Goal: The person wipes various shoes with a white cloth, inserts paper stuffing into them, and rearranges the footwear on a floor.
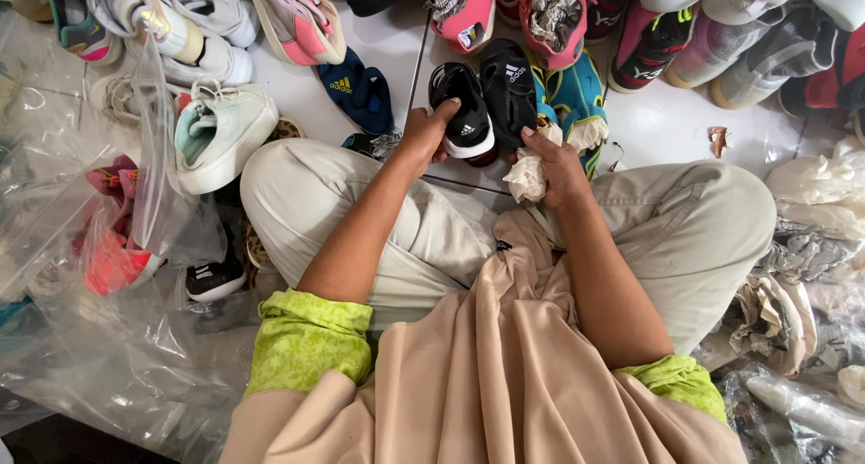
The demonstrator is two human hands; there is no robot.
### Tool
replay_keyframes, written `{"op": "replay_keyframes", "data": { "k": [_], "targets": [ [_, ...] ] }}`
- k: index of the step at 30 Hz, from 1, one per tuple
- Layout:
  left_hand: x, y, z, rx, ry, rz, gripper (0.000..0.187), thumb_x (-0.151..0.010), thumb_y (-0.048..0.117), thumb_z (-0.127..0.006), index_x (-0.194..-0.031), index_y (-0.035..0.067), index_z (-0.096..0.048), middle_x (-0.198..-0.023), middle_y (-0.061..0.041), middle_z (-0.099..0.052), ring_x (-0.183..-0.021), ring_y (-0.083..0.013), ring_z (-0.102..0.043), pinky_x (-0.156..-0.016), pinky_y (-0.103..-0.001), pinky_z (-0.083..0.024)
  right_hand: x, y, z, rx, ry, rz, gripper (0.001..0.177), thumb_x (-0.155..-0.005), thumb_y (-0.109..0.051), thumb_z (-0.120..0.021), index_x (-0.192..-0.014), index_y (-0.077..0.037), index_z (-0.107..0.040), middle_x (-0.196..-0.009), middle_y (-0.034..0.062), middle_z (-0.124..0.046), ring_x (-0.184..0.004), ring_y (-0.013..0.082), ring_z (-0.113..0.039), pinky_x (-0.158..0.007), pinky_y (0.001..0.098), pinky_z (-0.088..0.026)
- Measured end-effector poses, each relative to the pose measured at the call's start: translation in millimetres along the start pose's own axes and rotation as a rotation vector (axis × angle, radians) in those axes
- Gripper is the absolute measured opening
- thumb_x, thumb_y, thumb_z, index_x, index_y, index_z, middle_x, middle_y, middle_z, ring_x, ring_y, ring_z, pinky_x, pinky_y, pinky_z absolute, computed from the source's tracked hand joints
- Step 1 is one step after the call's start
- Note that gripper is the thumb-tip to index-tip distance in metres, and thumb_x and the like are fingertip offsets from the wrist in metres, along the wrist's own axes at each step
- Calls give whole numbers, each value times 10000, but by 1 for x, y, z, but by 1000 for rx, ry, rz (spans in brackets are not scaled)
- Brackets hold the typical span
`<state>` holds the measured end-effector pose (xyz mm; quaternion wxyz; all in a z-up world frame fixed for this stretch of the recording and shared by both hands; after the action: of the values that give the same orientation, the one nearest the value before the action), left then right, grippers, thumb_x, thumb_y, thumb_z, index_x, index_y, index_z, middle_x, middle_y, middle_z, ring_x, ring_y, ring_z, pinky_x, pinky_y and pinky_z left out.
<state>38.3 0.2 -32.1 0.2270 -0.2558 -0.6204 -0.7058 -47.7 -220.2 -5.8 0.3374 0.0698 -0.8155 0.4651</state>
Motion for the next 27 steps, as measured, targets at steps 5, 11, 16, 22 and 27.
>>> {"op": "replay_keyframes", "data": {
  "k": [5, 11, 16, 22, 27],
  "targets": [
    [13, 5, -4, 88, -55, 94, 807, -773, 588, -764, -1139, -99, -553, -772, -173, -603, -608, -277, -681, -462, -375, -615, 6, -2, -4, -20, -10, -18, 316, -798, -202, -925, -883, 17, -713, -785, 178, -742, -714, 318, -786, -714, 453, -652],
    [3, -2, -9, 181, -67, 153, 687, -755, 572, -768, -978, -54, -595, -711, -173, -613, -557, -284, -673, -428, -392, -598, 12, -4, -5, -5, -29, -21, 340, -811, -227, -922, -889, 25, -708, -777, 185, -737, -705, 318, -782, -704, 452, -651],
    [2, -4, -9, 200, -80, 154, 677, -739, 581, -789, -945, -32, -588, -705, -165, -619, -554, -281, -679, -414, -396, -592, 10, -5, -6, -23, -43, -20, 339, -818, -225, -917, -880, 38, -712, -772, 191, -738, -694, 325, -780, -703, 445, -651],
    [-1, -5, -10, 192, -88, 156, 661, -742, 591, -777, -928, -15, -592, -696, -150, -623, -549, -269, -680, -415, -389, -591, 10, -5, -6, -33, -52, -14, 347, -812, -229, -922, -869, 36, -706, -757, 198, -730, -677, 328, -776, -689, 458, -652],
    [1, -2, -5, 177, -63, 81, 650, -758, 535, -807, -956, -55, -617, -690, -190, -633, -516, -301, -678, -413, -424, -587, 5, 6, 2, -16, -56, -40, 276, -808, -142, -889, -928, 40, -720, -787, 174, -733, -693, 310, -771, -693, 447, -641]
  ]
}}
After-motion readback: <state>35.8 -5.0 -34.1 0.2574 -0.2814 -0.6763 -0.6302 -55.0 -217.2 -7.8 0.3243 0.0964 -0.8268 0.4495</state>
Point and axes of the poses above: each hand's wrist, its own x-axis away from the middle knuckle, its own z-axis out of the back of the hand, y = z × x, the point moved 5 cm from there along -x, towards the middle knuckle
